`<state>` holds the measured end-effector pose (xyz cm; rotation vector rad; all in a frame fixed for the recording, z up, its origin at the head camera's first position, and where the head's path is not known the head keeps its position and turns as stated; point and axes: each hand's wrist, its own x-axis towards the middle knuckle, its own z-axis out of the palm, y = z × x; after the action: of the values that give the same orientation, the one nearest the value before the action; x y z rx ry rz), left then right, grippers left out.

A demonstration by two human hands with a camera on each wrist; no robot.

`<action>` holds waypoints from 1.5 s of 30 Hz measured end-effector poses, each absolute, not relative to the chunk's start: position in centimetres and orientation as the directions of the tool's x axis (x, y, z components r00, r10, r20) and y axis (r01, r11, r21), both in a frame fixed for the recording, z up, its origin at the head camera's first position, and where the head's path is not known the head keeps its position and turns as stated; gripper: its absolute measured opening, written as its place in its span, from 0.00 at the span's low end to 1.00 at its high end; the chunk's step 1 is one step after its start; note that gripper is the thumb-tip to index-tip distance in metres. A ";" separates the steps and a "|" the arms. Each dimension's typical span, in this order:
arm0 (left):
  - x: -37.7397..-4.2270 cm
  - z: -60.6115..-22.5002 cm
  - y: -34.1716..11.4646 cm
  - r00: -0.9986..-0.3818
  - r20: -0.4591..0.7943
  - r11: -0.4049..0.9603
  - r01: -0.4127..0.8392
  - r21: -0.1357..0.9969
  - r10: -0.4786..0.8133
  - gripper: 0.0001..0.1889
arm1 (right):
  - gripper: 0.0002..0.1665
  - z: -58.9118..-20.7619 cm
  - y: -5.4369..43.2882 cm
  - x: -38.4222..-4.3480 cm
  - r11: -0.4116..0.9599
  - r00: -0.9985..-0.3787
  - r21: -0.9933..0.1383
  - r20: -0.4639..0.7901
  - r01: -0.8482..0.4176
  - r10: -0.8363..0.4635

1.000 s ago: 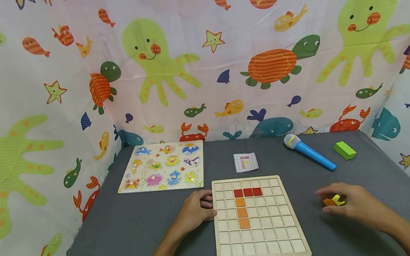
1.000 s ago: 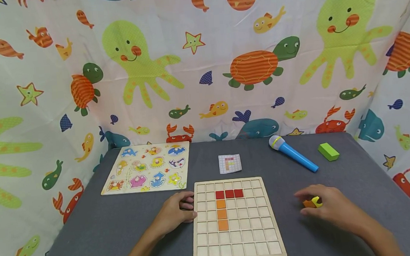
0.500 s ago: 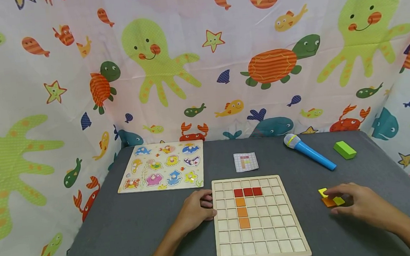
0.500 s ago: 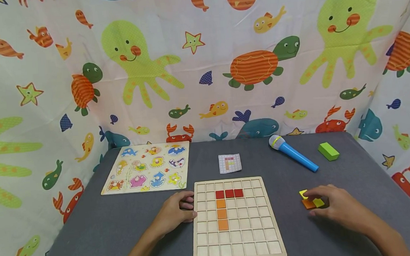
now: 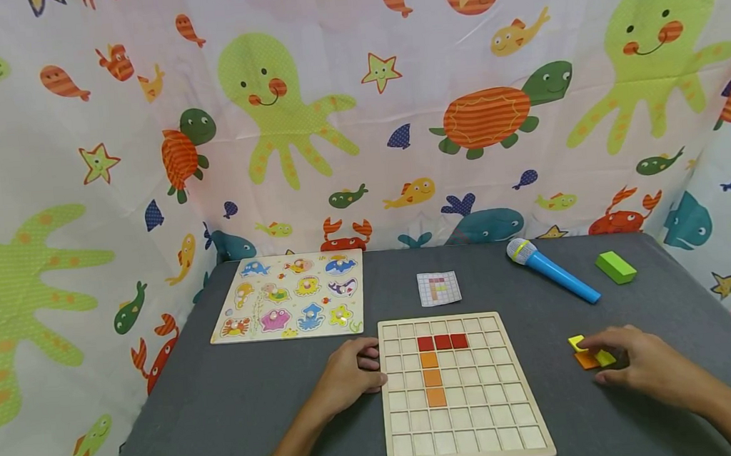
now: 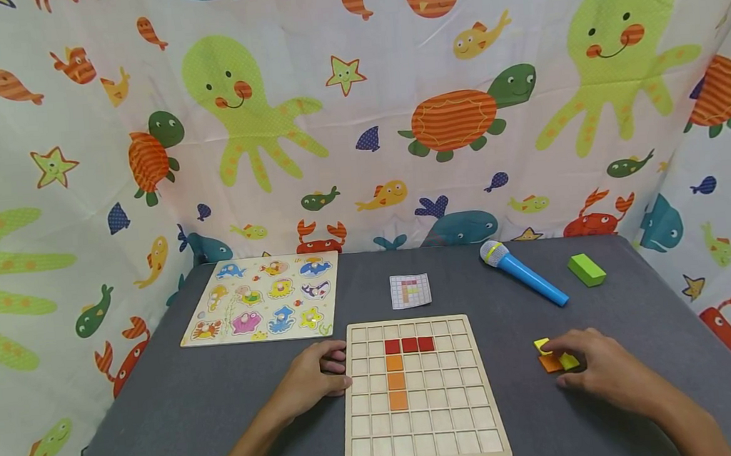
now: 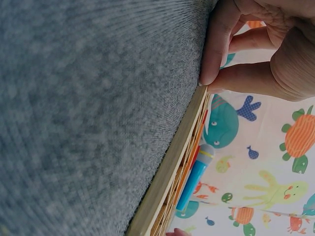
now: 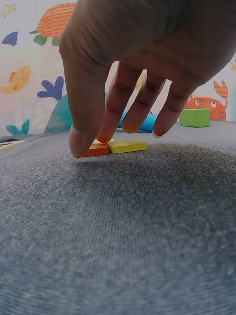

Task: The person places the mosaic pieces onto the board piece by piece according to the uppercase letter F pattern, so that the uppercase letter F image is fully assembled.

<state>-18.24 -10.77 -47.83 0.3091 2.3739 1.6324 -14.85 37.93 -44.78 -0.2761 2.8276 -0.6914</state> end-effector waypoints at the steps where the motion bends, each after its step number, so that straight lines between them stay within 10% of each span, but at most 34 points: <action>1: -18.2 -47.8 -10.8 -0.948 -0.079 0.353 0.037 0.935 0.308 0.33 | 0.30 -44.8 38.0 -14.8 0.873 -0.959 -0.469 -0.159 -0.135 -0.234; 45: -18.3 -48.0 -10.8 -0.947 -0.073 0.351 0.043 0.935 0.311 0.32 | 0.17 -45.2 37.8 -15.1 0.898 -0.957 -0.398 -0.133 -0.188 -0.259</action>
<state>-18.33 -10.80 -47.99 0.3184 2.3760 1.6338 -15.06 37.79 -45.24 -0.3428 2.8807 -0.5772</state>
